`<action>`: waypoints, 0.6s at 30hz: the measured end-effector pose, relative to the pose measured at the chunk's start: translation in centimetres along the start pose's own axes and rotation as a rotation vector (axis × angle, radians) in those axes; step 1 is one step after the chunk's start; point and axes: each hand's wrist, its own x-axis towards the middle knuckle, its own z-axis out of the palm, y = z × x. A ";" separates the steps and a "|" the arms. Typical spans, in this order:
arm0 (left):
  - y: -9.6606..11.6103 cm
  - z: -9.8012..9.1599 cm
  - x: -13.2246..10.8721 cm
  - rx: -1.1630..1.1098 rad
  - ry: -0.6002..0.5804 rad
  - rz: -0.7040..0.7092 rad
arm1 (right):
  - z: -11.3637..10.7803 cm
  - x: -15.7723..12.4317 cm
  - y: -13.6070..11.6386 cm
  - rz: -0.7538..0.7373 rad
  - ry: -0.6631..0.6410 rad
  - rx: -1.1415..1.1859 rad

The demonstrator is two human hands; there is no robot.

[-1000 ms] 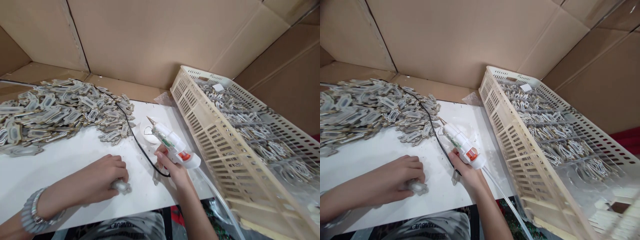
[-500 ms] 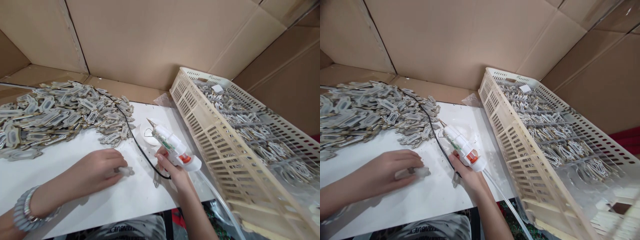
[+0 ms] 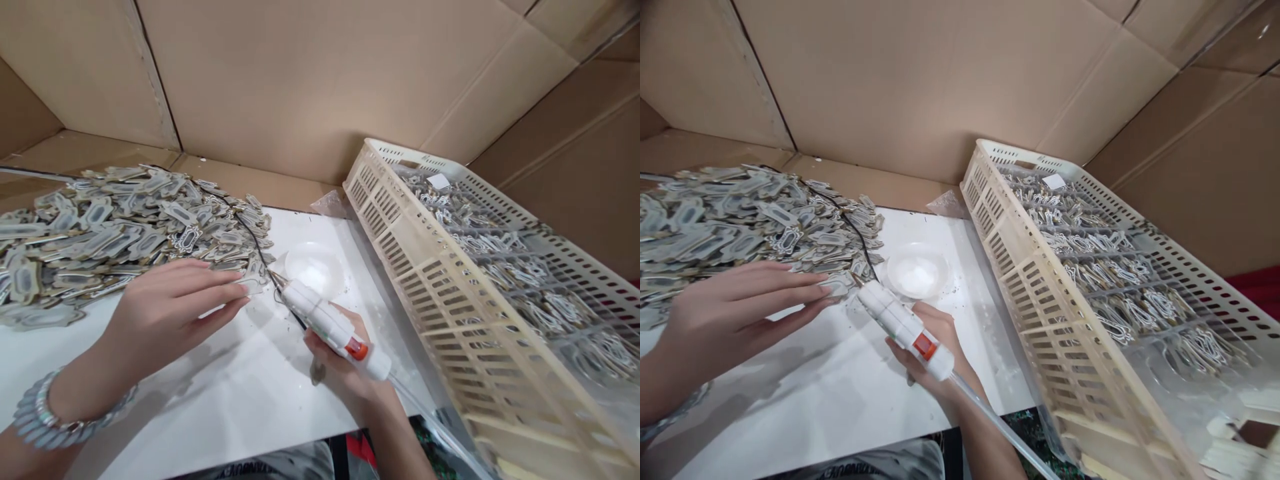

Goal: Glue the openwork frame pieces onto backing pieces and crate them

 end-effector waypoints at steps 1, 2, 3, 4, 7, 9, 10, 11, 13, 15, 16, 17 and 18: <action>-0.1 -0.1 -0.2 0.022 0.006 0.001 | 0.1 0.0 0.2 -0.040 -0.009 0.009; -0.1 -0.3 -0.4 0.041 0.008 -0.004 | 0.2 0.0 0.4 -0.084 -0.019 0.017; -0.1 -0.4 -0.5 0.057 0.006 -0.013 | 0.2 0.0 0.5 -0.121 -0.035 0.018; -0.1 -0.6 -0.6 0.073 0.003 -0.026 | 0.2 0.0 0.6 -0.143 -0.050 0.008; -0.1 -0.7 -0.8 0.104 -0.002 -0.047 | 0.2 -0.1 0.9 -0.150 -0.089 -0.018; -0.1 -0.7 -0.9 0.113 0.003 -0.033 | 0.1 -0.1 0.9 -0.158 -0.106 -0.013; -0.1 -0.6 -0.9 0.112 0.009 -0.020 | 0.1 -0.2 0.9 -0.167 -0.113 -0.009; -0.1 -0.6 -1.0 0.110 0.015 -0.010 | 0.1 -0.2 0.9 -0.174 -0.119 -0.003; -0.1 -0.5 -1.0 0.110 0.022 0.007 | 0.2 -0.2 0.8 -0.179 -0.121 0.005; 0.0 -0.4 -1.0 0.113 0.034 0.022 | 0.2 -0.2 0.7 -0.180 -0.125 0.001; 0.1 -0.4 -0.9 0.119 0.041 0.022 | 0.2 -0.2 0.7 -0.178 -0.126 -0.004; 0.1 -0.4 -0.8 0.124 0.053 0.021 | 0.2 -0.2 0.7 -0.177 -0.126 -0.010; 0.2 -0.5 -0.7 0.129 0.065 0.019 | 0.2 -0.2 0.7 -0.176 -0.126 -0.015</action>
